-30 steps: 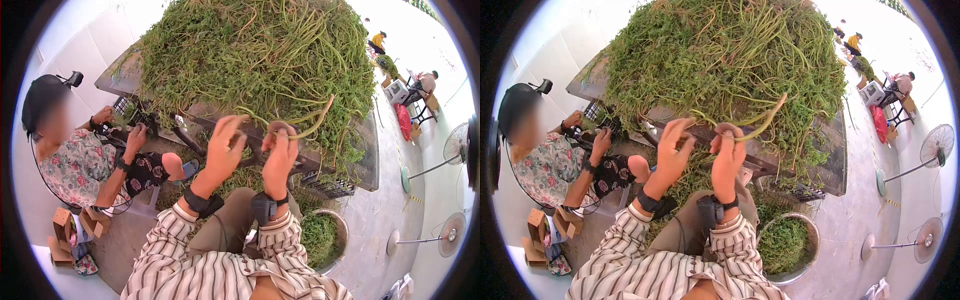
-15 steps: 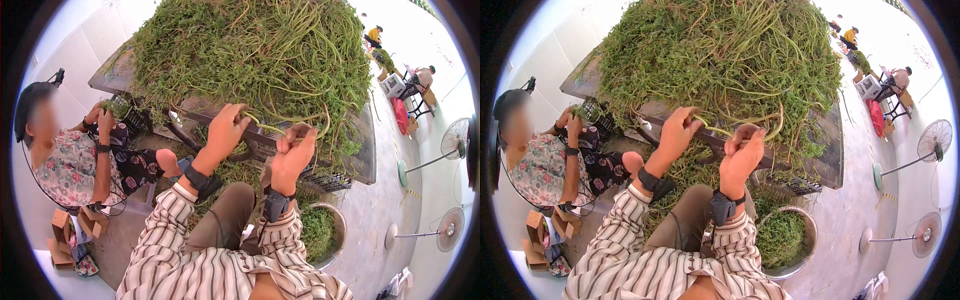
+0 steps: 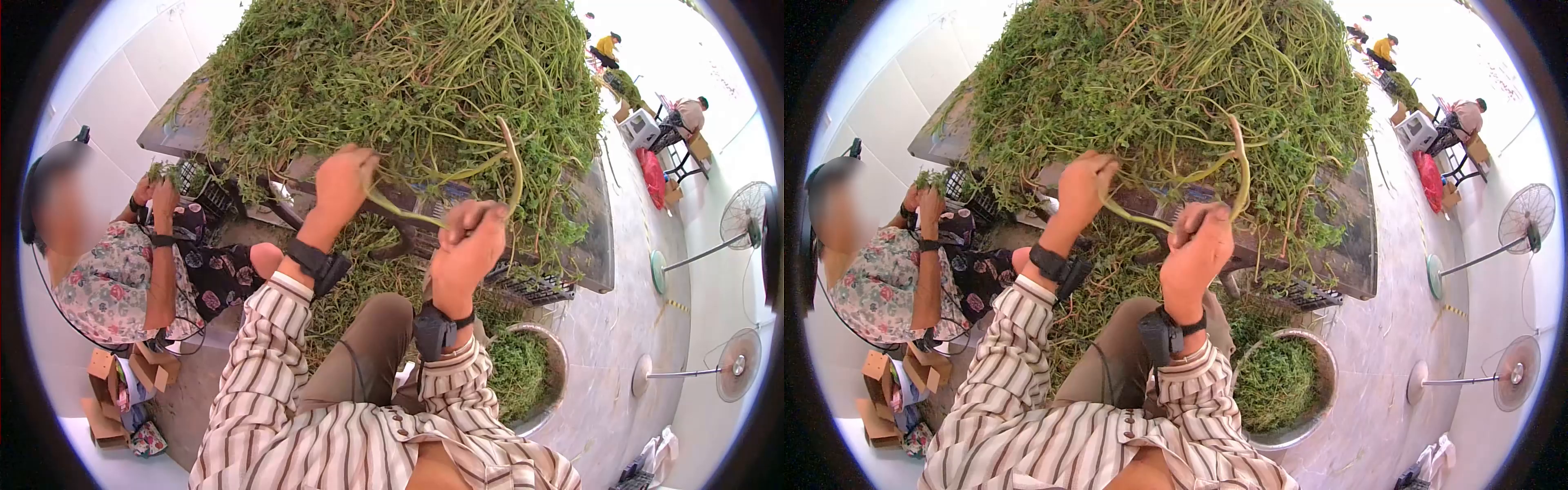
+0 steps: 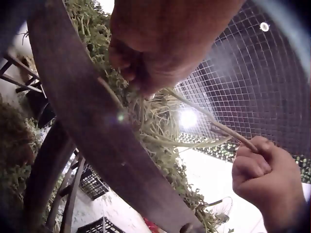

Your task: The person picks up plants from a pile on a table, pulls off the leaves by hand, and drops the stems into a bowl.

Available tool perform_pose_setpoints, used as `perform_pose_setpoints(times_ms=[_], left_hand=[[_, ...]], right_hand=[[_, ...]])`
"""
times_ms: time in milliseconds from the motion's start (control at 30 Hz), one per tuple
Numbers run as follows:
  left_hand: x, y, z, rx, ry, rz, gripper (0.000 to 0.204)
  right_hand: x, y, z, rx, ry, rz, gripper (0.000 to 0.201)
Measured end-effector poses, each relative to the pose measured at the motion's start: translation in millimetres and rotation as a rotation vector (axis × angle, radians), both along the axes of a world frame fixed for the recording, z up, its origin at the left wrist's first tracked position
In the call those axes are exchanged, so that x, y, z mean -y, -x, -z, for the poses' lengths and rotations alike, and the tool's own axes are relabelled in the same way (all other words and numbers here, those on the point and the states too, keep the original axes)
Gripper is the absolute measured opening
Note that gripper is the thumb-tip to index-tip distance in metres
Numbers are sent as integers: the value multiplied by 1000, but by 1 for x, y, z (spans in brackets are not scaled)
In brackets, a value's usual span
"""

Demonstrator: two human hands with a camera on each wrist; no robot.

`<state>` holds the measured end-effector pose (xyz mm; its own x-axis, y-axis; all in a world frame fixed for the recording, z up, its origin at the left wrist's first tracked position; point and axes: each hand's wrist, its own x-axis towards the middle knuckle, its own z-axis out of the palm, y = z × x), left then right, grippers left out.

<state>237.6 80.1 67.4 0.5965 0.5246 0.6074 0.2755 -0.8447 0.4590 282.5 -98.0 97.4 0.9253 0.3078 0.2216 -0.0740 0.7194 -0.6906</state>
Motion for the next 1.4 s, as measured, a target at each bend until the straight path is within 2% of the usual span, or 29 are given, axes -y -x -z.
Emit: perform_pose_setpoints(times_ms=[33, 100, 133, 167, 200, 233, 300, 333, 400, 567, 633, 667, 700, 767, 967, 1033, 1100, 1133, 1233, 1400], left_hand=[[-9, 6, 1, 0, 1, 0, 17], [-27, 18, 1, 42, 112, -121, 19], [-29, 18, 0, 41, 112, -114, 19], [-30, 20, 1, 140, 182, -74, 19], [-29, 23, 3, 239, 256, -39, 20], [-23, 22, -2, 237, 261, -41, 20], [-5, 16, -23, 402, 712, 54, 21], [-1, 14, -30, 404, 713, 55, 21], [0, 8, -43, 607, 683, 168, 21], [-12, 2, -60, 687, 581, 213, 24], [-19, 2, -55, 480, 593, 141, 22], [-21, 7, -51, 193, 506, 61, 17], [-19, 8, -41, 195, 502, 59, 17], [-12, 8, -18, 24, 45, -39, 12], [5, 7, -3, 33, -126, 68, 9], [9, 5, -5, 35, -101, 134, 10], [11, 3, -7, -49, 38, 217, 14], [11, 3, -7, -47, 4, 244, 17], [15, 3, -7, -77, 98, 269, 20], [13, 5, -5, -122, -39, 401, 21]], right_hand=[[3, -1, -2, 0, 1, 0, 37], [14, -7, -12, -53, -94, 79, 37], [18, -10, -16, -94, -65, 110, 36], [20, -14, -13, -99, -61, 116, 36], [20, -18, -7, -100, -109, 36, 37], [19, -21, -2, -100, -160, -47, 37], [16, -18, 1, -118, -137, -64, 37], [13, -16, 1, -97, -106, -37, 36], [12, -14, 1, -75, -74, -6, 36], [13, -18, 2, -81, -73, 9, 37], [12, -17, 3, -92, -49, 1, 37], [12, -16, 2, -100, -27, -5, 37], [11, -15, 2, -99, -30, -8, 37], [9, -13, -1, -134, -18, 1, 36], [7, -13, 0, -147, 14, 6, 35], [7, -13, 2, -134, 17, -6, 34], [6, -13, 3, -116, 5, -15, 34], [7, -12, 3, -115, 1, -15, 33], [5, -13, 3, -117, -11, -30, 33], [5, -12, 4, -125, 0, 1, 32]])
